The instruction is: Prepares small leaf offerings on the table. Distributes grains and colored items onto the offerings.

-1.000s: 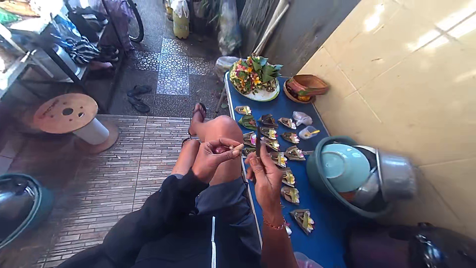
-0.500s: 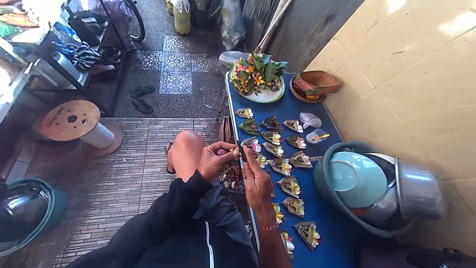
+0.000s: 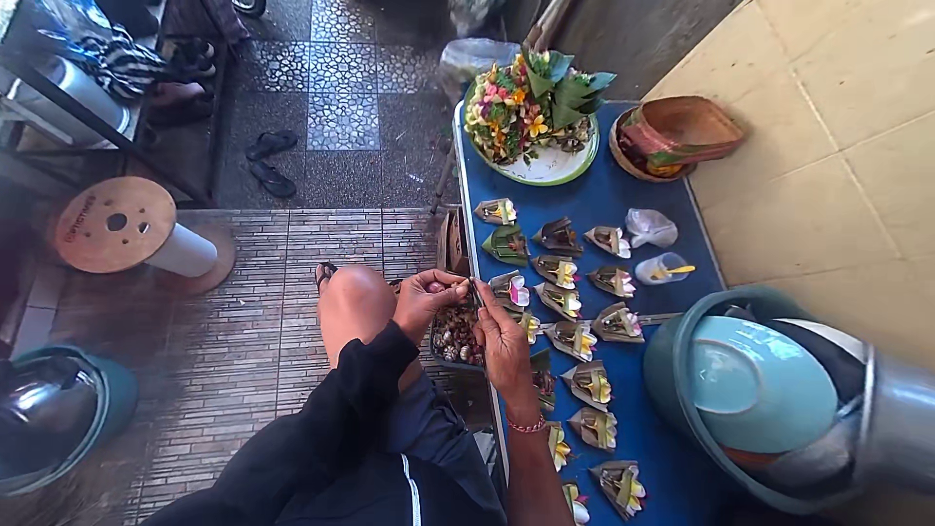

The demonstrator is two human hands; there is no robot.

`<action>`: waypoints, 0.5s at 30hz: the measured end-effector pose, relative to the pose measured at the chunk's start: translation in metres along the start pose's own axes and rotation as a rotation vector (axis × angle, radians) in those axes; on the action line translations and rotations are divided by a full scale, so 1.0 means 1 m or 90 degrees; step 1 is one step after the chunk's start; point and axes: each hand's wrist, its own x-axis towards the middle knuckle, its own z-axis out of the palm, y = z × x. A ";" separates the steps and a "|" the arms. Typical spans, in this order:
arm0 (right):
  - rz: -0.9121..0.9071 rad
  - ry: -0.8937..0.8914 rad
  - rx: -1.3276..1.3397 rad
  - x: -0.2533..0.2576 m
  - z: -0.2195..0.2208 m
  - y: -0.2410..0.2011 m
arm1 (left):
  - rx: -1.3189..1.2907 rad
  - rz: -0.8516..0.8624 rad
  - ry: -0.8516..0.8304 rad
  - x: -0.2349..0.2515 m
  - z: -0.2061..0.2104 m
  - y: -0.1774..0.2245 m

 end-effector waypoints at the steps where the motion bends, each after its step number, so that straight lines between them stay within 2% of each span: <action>1: 0.002 0.009 0.001 0.007 0.002 0.002 | 0.002 0.001 -0.001 0.008 0.000 0.000; 11: 0.078 0.026 0.026 0.082 0.021 0.018 | 0.064 0.014 0.030 0.075 0.001 0.000; 15: 0.117 0.000 -0.025 0.117 0.017 0.044 | 0.090 0.014 -0.012 0.083 0.003 -0.007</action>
